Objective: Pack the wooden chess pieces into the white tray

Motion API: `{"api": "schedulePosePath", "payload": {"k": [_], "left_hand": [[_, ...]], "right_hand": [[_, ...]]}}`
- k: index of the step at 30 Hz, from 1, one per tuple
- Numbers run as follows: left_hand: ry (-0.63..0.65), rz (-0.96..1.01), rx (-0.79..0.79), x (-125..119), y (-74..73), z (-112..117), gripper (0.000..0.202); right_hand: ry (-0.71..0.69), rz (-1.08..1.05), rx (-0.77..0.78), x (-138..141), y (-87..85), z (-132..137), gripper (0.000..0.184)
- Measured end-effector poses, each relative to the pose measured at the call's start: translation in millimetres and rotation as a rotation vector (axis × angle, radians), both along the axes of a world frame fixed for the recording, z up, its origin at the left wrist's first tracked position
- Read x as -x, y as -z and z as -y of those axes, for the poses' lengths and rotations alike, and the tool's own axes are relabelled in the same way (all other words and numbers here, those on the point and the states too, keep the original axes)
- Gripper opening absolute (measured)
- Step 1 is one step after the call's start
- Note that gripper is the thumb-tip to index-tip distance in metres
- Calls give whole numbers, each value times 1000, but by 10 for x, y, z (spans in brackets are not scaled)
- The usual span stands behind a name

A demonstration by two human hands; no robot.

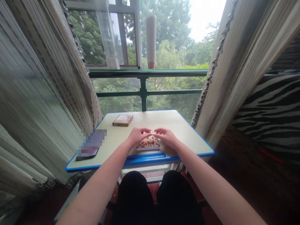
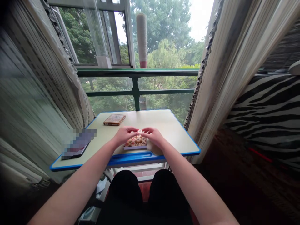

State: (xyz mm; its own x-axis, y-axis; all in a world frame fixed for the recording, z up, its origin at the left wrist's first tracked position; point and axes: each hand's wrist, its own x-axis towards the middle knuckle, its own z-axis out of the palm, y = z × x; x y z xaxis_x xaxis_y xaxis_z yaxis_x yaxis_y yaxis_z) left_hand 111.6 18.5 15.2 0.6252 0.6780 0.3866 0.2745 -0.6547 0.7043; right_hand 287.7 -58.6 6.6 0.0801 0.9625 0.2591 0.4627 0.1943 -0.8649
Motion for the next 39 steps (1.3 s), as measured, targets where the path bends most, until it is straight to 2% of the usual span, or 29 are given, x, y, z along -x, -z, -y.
{"api": "schedulePosePath", "payload": {"k": [4, 7, 10, 18, 39], "left_hand": [[-79, 17, -198, 114, 188, 249, 25], [-92, 23, -281, 169, 299, 324, 22], [-114, 18, -341, 191, 351, 357, 21], [-105, -26, -336, 179, 344, 385, 20], [-169, -94, -352, 176, 371, 390, 16]], "right_hand": [[-44, 106, -15, 50, 66, 211, 30], [-17, 205, -71, 94, 94, 275, 24], [-19, 287, -117, 113, 126, 277, 19], [-30, 416, -210, 109, 182, 281, 18], [-72, 369, -217, 82, 184, 270, 12]]}}
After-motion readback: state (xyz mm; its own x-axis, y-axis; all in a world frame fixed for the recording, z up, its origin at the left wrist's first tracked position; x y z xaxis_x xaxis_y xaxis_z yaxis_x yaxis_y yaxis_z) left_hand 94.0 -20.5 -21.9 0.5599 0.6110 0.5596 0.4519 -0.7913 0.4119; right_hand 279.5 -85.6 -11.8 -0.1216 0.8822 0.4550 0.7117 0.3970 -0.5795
